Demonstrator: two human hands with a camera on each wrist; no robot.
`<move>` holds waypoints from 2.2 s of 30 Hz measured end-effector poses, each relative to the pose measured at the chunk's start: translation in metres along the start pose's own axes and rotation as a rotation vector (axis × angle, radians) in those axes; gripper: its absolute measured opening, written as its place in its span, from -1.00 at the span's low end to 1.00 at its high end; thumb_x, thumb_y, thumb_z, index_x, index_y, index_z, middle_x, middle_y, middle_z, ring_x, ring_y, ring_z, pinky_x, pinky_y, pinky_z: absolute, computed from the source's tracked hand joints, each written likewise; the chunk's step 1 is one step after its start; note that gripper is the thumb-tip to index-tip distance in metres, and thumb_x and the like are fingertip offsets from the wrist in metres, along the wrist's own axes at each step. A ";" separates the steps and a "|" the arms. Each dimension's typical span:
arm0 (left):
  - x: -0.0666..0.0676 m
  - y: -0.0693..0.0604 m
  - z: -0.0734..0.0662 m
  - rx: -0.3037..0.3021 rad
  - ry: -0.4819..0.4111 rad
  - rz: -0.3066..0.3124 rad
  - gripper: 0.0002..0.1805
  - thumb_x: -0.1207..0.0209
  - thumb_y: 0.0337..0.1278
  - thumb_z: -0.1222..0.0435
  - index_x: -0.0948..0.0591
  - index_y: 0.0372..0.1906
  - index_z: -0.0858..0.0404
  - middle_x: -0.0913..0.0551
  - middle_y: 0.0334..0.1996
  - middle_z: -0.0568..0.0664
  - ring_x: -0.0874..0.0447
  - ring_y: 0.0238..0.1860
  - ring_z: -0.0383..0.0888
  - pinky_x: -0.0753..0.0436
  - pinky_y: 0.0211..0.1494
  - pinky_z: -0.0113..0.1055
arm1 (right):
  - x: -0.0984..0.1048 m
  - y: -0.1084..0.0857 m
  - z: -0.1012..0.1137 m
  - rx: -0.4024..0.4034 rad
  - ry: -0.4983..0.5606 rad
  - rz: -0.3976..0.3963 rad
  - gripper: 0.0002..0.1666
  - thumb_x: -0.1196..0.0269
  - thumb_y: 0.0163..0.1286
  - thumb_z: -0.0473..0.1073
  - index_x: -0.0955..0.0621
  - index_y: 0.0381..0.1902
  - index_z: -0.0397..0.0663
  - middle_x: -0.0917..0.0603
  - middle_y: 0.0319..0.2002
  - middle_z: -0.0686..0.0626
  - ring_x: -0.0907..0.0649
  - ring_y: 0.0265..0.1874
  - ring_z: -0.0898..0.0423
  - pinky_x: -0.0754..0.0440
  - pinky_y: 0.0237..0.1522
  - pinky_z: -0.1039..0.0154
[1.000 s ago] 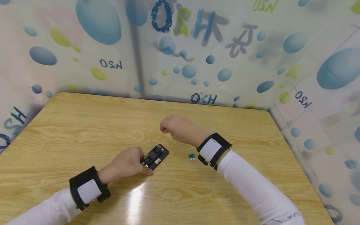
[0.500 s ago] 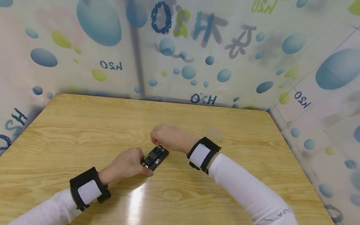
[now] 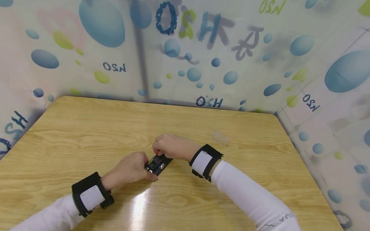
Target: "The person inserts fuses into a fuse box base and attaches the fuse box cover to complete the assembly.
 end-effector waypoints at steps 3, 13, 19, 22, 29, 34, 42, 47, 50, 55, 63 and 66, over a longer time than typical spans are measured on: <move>0.000 0.000 0.000 0.001 0.002 -0.001 -0.54 -0.60 -0.46 0.07 -0.54 -0.58 0.21 -0.57 -0.61 -0.04 -0.42 -0.60 -0.15 -0.32 -0.56 -0.35 | -0.001 0.001 0.000 0.001 -0.016 -0.002 -0.89 -0.28 0.33 -0.33 -0.70 -0.29 -0.02 -0.71 -0.30 0.06 -0.65 -0.26 0.21 -0.64 -0.09 0.35; 0.000 0.000 0.000 -0.009 -0.001 0.004 -0.52 -0.59 -0.46 0.07 -0.53 -0.55 0.21 -0.56 -0.59 -0.03 -0.43 -0.59 -0.14 -0.34 -0.54 -0.34 | -0.007 0.000 0.000 -0.029 -0.077 0.003 -0.89 -0.27 0.34 -0.30 -0.67 -0.26 0.03 -0.67 -0.26 0.09 -0.61 -0.22 0.23 -0.63 -0.04 0.33; 0.000 0.000 0.000 -0.007 0.002 0.004 -0.52 -0.59 -0.45 0.07 -0.53 -0.55 0.21 -0.56 -0.59 -0.03 -0.43 -0.59 -0.14 -0.33 -0.55 -0.34 | -0.007 -0.003 0.002 -0.021 -0.132 -0.028 -0.91 -0.29 0.34 -0.27 -0.66 -0.24 0.04 -0.65 -0.24 0.10 -0.62 -0.18 0.22 -0.63 -0.03 0.34; 0.000 0.000 -0.001 -0.010 -0.007 0.009 -0.53 -0.59 -0.44 0.07 -0.53 -0.56 0.22 -0.56 -0.60 -0.03 -0.42 -0.60 -0.15 -0.32 -0.56 -0.35 | -0.006 -0.009 0.006 0.001 -0.208 -0.054 -0.86 -0.35 0.28 -0.28 -0.67 -0.23 0.06 -0.64 -0.25 0.10 -0.63 -0.18 0.21 -0.64 -0.06 0.34; 0.000 0.001 -0.002 -0.021 -0.025 0.014 -0.55 -0.59 -0.40 0.09 -0.54 -0.56 0.23 -0.56 -0.62 -0.03 -0.42 -0.63 -0.15 -0.33 -0.58 -0.35 | -0.011 -0.018 0.013 0.044 -0.316 -0.088 -0.82 -0.41 0.23 -0.22 -0.68 -0.20 0.07 -0.63 -0.22 0.11 -0.63 -0.17 0.22 -0.65 -0.09 0.35; 0.000 0.000 -0.002 -0.015 -0.011 0.012 -0.53 -0.59 -0.42 0.08 -0.54 -0.53 0.24 -0.56 -0.60 -0.02 -0.44 -0.61 -0.14 -0.35 -0.57 -0.34 | -0.009 -0.016 0.011 0.034 -0.255 -0.077 -0.75 -0.41 0.19 -0.32 -0.67 -0.19 0.03 -0.65 -0.22 0.08 -0.64 -0.16 0.18 -0.66 -0.06 0.33; 0.000 0.001 -0.002 -0.018 -0.010 0.018 -0.53 -0.58 -0.43 0.08 -0.53 -0.53 0.23 -0.56 -0.58 -0.02 -0.44 -0.58 -0.13 -0.34 -0.54 -0.34 | -0.004 -0.007 0.009 0.016 -0.143 -0.023 -0.76 -0.36 0.18 -0.43 -0.67 -0.29 0.02 -0.65 -0.28 0.08 -0.61 -0.23 0.20 -0.63 -0.10 0.36; 0.000 0.001 -0.001 -0.016 -0.004 0.019 -0.53 -0.59 -0.43 0.07 -0.53 -0.56 0.23 -0.56 -0.60 -0.03 -0.43 -0.59 -0.13 -0.33 -0.55 -0.34 | -0.001 0.000 0.012 -0.011 -0.186 0.042 -0.78 -0.36 0.18 -0.41 -0.68 -0.33 0.03 -0.64 -0.32 0.09 -0.59 -0.29 0.22 -0.61 -0.18 0.37; 0.000 0.001 -0.001 -0.014 -0.002 0.018 -0.53 -0.59 -0.43 0.07 -0.53 -0.58 0.23 -0.56 -0.61 -0.03 -0.42 -0.60 -0.14 -0.33 -0.56 -0.35 | -0.003 0.002 0.012 -0.011 -0.229 0.063 -0.79 -0.35 0.20 -0.41 -0.69 -0.31 0.03 -0.65 -0.31 0.09 -0.61 -0.27 0.23 -0.62 -0.18 0.38; -0.001 0.000 -0.002 -0.009 0.002 0.019 -0.52 -0.59 -0.43 0.07 -0.53 -0.56 0.23 -0.56 -0.60 -0.02 -0.43 -0.60 -0.13 -0.34 -0.56 -0.34 | -0.006 -0.002 0.012 0.011 -0.287 0.032 -0.78 -0.35 0.22 -0.38 -0.69 -0.24 0.04 -0.66 -0.24 0.10 -0.64 -0.20 0.22 -0.64 -0.10 0.40; 0.000 0.001 -0.002 -0.008 -0.003 0.021 -0.53 -0.58 -0.43 0.08 -0.53 -0.53 0.23 -0.56 -0.59 -0.02 -0.44 -0.59 -0.13 -0.34 -0.55 -0.34 | -0.007 -0.009 0.015 0.052 -0.325 -0.031 -0.84 -0.32 0.28 -0.34 -0.70 -0.23 0.02 -0.67 -0.25 0.10 -0.64 -0.23 0.23 -0.64 -0.09 0.41; -0.001 0.001 -0.002 -0.006 -0.001 0.025 -0.53 -0.58 -0.42 0.08 -0.52 -0.54 0.22 -0.56 -0.60 -0.02 -0.42 -0.60 -0.13 -0.33 -0.56 -0.35 | -0.007 -0.007 0.019 0.069 -0.361 -0.009 -0.84 -0.32 0.28 -0.34 -0.70 -0.22 0.01 -0.68 -0.25 0.10 -0.64 -0.23 0.22 -0.64 -0.09 0.40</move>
Point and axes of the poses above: each hand's wrist, its own y-axis towards the middle knuckle, its own x-axis out of the back of the hand, z = x × y, the point moved 8 cm from there along y, towards the middle knuckle
